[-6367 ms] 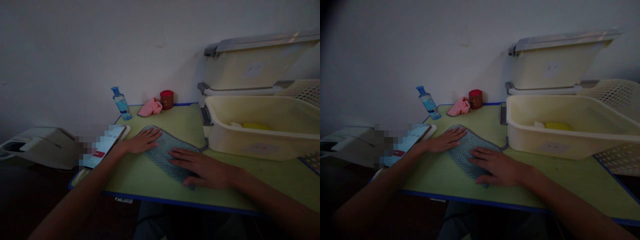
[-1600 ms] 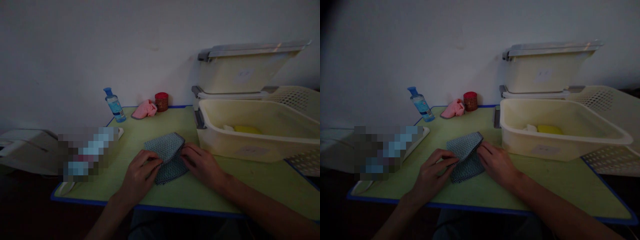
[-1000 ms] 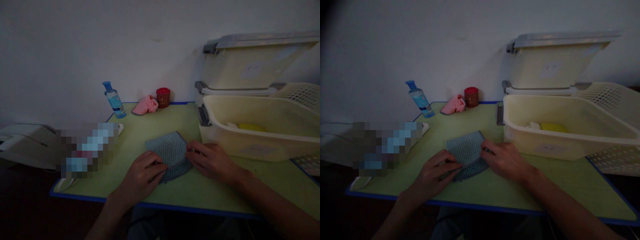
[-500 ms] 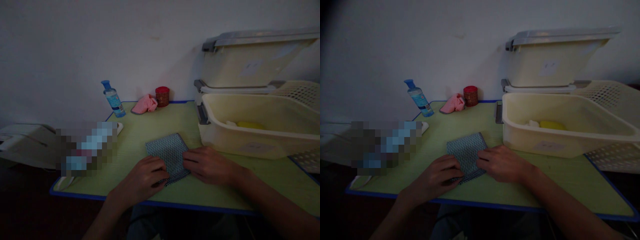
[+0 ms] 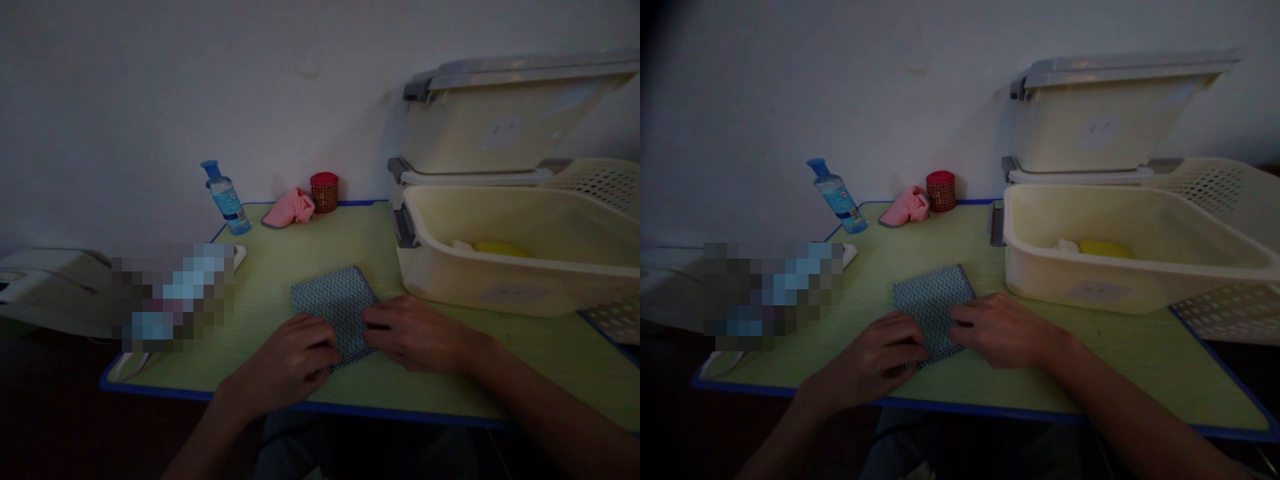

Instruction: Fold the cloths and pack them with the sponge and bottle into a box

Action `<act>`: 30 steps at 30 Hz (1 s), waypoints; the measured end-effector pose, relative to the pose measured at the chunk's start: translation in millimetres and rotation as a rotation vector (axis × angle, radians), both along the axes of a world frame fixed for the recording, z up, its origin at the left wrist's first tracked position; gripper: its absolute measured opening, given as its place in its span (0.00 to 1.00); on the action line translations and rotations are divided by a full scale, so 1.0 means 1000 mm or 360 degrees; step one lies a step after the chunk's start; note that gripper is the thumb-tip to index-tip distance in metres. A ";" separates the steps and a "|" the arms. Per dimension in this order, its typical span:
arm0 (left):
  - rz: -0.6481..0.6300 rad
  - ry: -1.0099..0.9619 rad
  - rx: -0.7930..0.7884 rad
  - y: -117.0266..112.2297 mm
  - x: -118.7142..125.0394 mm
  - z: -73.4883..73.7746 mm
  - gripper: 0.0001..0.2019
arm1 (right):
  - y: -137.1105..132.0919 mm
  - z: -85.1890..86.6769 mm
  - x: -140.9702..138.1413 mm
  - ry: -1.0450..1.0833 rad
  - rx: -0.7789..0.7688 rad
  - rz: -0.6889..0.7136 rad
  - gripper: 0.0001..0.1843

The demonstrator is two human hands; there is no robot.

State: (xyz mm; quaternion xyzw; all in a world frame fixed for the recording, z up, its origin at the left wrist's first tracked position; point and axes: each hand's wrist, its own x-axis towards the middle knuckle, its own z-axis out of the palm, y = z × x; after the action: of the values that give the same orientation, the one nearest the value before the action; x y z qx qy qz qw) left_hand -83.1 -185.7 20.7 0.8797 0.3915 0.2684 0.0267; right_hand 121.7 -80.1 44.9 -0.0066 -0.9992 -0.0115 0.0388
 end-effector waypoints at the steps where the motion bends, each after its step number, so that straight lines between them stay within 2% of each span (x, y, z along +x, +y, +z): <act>1: 0.0002 0.0000 -0.0033 0.000 0.000 0.000 0.10 | 0.000 0.000 0.000 -0.0005 -0.0014 0.0002 0.08; 8: 0.0032 -0.0072 -0.0313 -0.004 0.001 0.004 0.12 | -0.002 0.000 -0.001 -0.0040 -0.0155 -0.0045 0.07; 12: -0.0010 -0.0179 -0.0386 -0.007 0.000 0.009 0.13 | -0.003 0.000 0.000 -0.0037 -0.0290 -0.0081 0.04; 15: 0.0002 -0.0211 -0.0490 -0.004 0.000 0.012 0.14 | -0.001 -0.004 -0.001 0.0056 -0.0379 -0.0140 0.11; 18: 0.0197 -0.0150 -0.0629 0.002 0.002 0.016 0.13 | 0.000 -0.005 -0.006 0.0138 -0.0506 -0.0289 0.15; 20: 0.0323 -0.0061 -0.0597 0.008 0.005 0.021 0.11 | 0.000 -0.002 -0.012 0.0242 -0.0542 -0.0448 0.14; 23: 0.0543 0.0138 -0.0325 0.019 0.012 0.030 0.09 | -0.003 0.007 -0.027 0.0515 -0.0489 -0.0721 0.10; 25: 0.0689 0.0256 -0.0185 0.026 0.017 0.033 0.11 | -0.004 0.010 -0.038 0.0605 -0.0421 -0.0815 0.10; 27: 0.0777 0.0326 -0.0137 0.030 0.021 0.029 0.16 | -0.003 0.008 -0.047 0.0558 -0.0326 -0.0849 0.15; 30: 0.0813 0.0375 -0.0176 0.032 0.024 0.013 0.27 | 0.000 -0.006 -0.055 0.0459 -0.0180 -0.0846 0.23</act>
State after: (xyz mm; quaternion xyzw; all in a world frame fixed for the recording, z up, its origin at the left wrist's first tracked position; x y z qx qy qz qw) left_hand -59.3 -153.7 34.2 0.7749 0.6150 0.1405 -0.0395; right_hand 66.7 -80.4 38.9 -0.2714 -0.9457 0.0354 0.1754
